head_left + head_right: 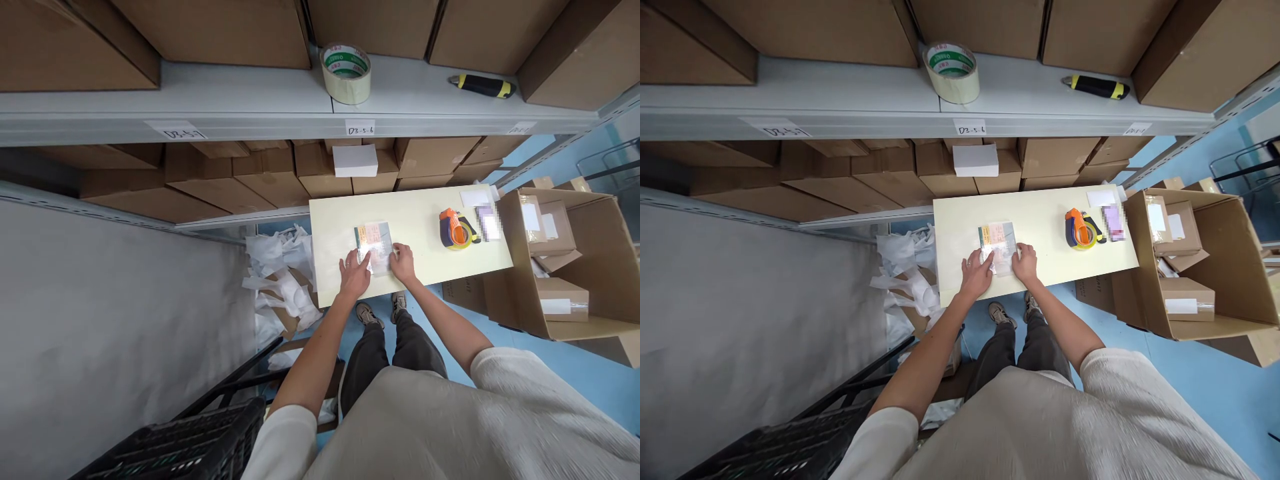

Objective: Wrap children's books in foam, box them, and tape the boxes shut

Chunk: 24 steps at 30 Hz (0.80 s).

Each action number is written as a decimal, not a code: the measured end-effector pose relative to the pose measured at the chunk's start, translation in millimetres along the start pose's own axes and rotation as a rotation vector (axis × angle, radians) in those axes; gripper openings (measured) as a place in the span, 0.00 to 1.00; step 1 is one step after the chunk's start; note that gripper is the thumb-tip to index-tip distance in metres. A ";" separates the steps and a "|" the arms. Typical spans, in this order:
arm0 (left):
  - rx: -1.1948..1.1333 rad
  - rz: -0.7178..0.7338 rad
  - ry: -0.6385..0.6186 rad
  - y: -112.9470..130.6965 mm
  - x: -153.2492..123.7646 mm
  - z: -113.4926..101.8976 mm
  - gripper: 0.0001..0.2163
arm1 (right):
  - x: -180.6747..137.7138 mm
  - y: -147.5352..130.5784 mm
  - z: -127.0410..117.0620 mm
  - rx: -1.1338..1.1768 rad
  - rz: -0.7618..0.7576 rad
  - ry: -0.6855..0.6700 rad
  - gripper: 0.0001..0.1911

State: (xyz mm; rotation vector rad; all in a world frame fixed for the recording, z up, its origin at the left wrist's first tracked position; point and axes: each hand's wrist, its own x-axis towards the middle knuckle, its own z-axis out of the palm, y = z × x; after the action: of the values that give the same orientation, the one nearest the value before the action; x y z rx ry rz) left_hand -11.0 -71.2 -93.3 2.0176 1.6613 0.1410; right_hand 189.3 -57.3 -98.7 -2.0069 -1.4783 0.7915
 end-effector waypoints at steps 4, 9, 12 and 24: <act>-0.016 -0.017 0.023 6.0 0.7 -1.4 0.26 | 15.4 -3.7 4.4 0.183 0.249 -0.011 0.23; -0.035 -0.025 0.014 11.6 1.3 -2.2 0.26 | 24.7 -21.1 3.6 0.333 0.417 -0.028 0.16; -0.073 -0.014 0.007 13.4 0.6 -2.4 0.26 | 26.7 -32.3 -6.1 0.324 0.318 0.003 0.14; -0.625 -0.117 0.056 -1.2 18.7 -12.7 0.21 | 9.3 -84.2 -0.2 0.360 0.110 -0.099 0.17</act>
State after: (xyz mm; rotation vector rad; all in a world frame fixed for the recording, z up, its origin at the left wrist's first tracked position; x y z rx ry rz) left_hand -12.5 -49.4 -87.4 1.4528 1.5156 0.5983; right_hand 136.3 -25.7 -40.6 -1.8071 -1.1822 1.1292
